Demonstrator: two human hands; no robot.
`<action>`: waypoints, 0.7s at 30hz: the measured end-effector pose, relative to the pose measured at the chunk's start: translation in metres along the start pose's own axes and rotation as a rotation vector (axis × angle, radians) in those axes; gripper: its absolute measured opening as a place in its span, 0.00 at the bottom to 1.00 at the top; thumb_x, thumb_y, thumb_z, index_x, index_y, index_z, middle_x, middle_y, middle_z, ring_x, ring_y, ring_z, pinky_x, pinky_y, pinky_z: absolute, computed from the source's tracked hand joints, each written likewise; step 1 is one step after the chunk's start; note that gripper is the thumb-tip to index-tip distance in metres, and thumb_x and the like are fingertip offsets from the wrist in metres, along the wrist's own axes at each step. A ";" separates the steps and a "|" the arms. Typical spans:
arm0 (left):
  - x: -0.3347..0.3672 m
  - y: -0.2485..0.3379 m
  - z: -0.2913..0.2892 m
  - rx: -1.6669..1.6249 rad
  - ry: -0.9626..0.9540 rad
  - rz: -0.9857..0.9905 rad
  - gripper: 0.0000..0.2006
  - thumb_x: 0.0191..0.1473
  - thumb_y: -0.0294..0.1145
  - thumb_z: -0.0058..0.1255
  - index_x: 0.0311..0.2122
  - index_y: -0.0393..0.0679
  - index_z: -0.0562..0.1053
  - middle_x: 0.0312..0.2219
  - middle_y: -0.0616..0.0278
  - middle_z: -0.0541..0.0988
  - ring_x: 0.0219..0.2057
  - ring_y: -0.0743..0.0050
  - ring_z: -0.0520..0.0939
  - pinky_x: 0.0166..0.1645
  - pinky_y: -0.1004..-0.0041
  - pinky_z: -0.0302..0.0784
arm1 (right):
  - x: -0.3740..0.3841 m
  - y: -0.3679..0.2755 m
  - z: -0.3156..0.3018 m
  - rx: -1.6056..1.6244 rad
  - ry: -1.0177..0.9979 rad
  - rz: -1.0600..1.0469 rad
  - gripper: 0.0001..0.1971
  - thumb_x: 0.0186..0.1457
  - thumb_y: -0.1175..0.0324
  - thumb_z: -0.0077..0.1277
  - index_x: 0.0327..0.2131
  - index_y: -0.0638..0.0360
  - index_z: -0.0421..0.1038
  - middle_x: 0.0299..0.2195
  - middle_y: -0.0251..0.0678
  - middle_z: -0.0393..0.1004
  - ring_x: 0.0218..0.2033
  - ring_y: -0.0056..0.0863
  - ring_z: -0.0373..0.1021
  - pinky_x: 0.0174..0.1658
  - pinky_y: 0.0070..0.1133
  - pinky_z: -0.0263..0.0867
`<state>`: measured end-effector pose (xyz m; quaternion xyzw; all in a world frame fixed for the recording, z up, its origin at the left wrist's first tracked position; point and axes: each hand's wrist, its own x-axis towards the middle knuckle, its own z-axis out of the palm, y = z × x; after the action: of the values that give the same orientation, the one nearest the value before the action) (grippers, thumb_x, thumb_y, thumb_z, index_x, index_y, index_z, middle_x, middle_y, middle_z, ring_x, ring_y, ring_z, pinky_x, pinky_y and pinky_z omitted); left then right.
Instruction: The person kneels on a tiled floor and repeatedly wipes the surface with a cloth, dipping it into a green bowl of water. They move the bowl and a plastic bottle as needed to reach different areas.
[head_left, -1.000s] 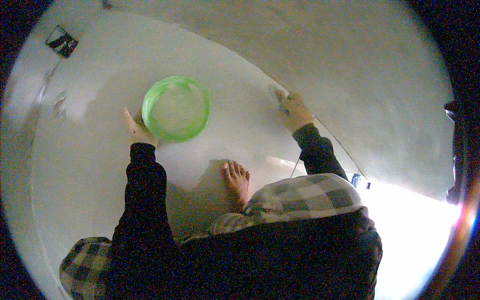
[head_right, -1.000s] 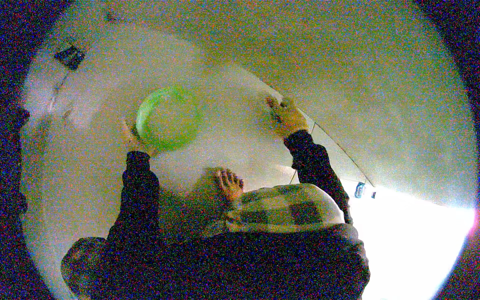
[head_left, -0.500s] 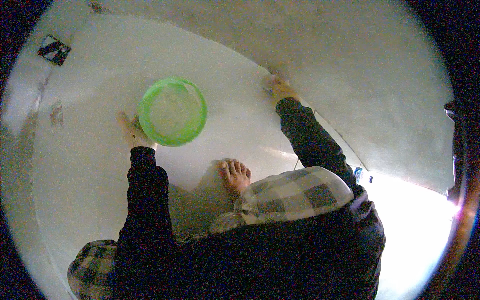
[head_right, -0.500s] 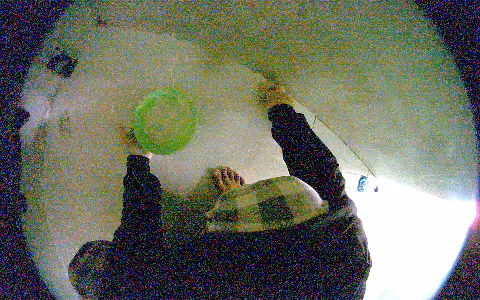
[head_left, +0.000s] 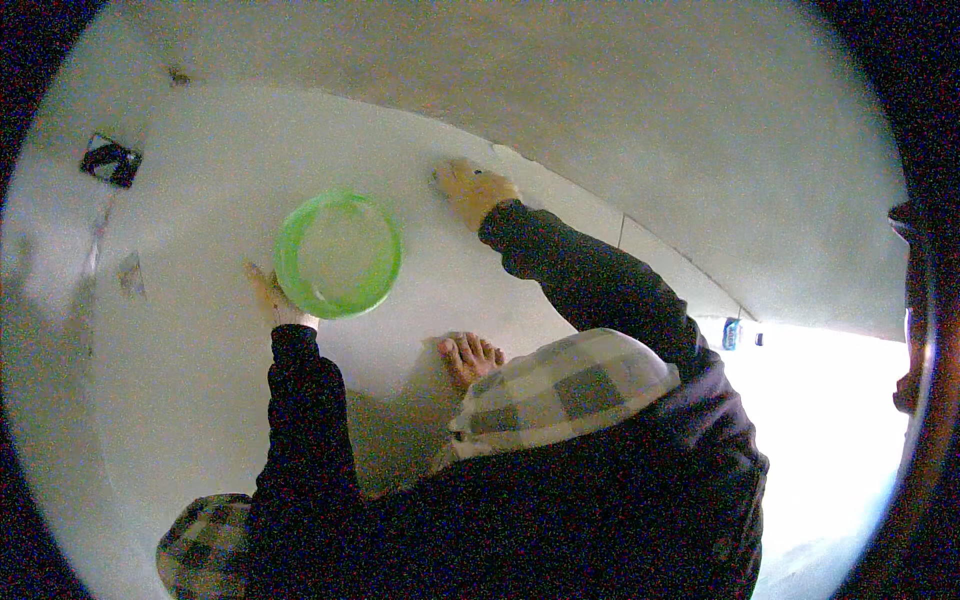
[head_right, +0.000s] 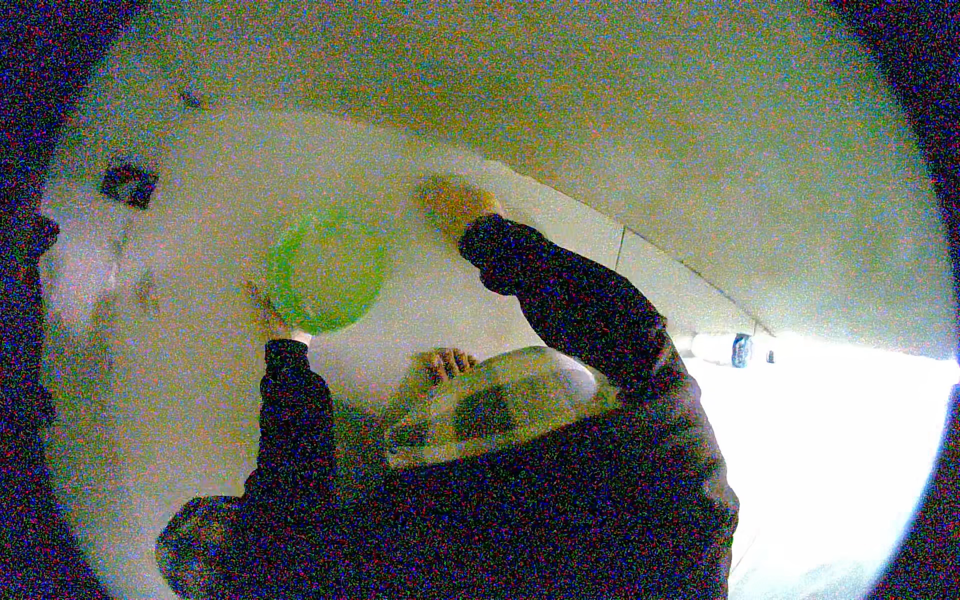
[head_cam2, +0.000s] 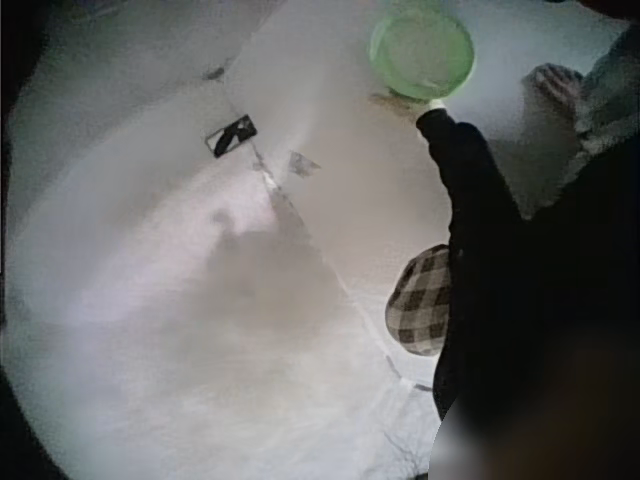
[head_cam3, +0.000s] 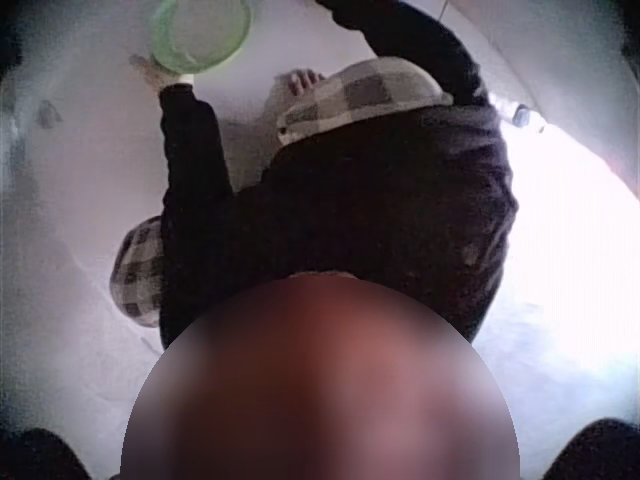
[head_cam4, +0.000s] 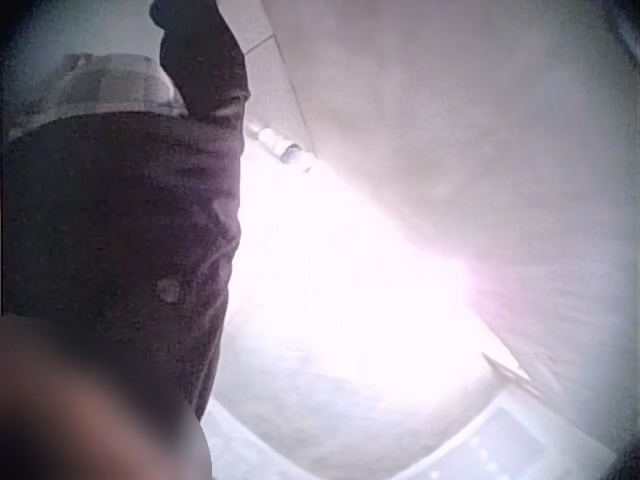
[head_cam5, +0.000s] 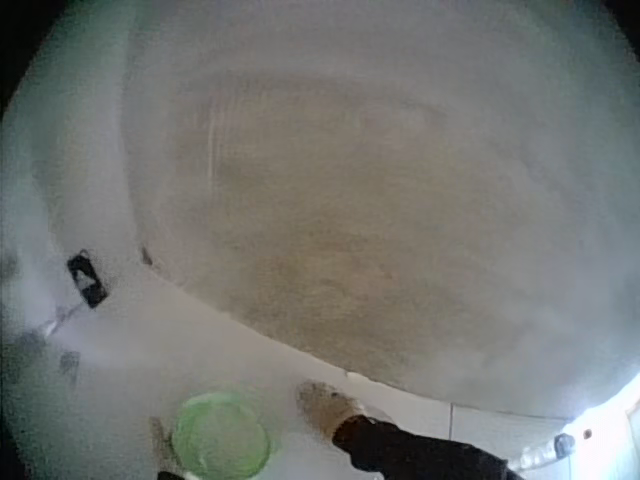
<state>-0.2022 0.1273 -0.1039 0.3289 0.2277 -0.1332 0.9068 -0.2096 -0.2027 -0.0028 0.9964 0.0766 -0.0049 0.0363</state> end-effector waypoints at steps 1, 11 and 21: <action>0.001 -0.004 -0.009 -0.019 0.032 0.024 0.43 0.57 0.70 0.29 0.58 0.36 0.61 0.52 0.54 0.72 0.53 0.57 0.71 0.63 0.56 0.57 | 0.011 -0.001 0.005 -0.066 -0.035 0.016 0.17 0.62 0.64 0.37 0.54 0.49 0.61 0.50 0.46 0.67 0.43 0.42 0.73 0.37 0.34 0.73; 0.008 0.012 -0.070 -0.139 0.085 0.055 0.40 0.58 0.66 0.35 0.61 0.38 0.59 0.59 0.57 0.64 0.58 0.57 0.65 0.65 0.59 0.52 | 0.081 -0.051 0.059 0.059 -0.028 0.413 0.13 0.58 0.67 0.40 0.40 0.56 0.76 0.39 0.42 0.78 0.40 0.42 0.76 0.38 0.36 0.73; -0.013 0.040 -0.032 0.045 0.195 0.131 0.41 0.56 0.67 0.34 0.65 0.44 0.53 0.64 0.57 0.55 0.62 0.53 0.58 0.65 0.54 0.52 | 0.031 0.016 0.033 0.022 -0.067 0.406 0.15 0.59 0.67 0.36 0.45 0.56 0.71 0.45 0.44 0.74 0.44 0.44 0.73 0.44 0.36 0.71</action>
<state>-0.2082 0.1793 -0.0975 0.3749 0.2899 -0.0461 0.8794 -0.1767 -0.2160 -0.0352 0.9910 -0.1269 -0.0314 0.0283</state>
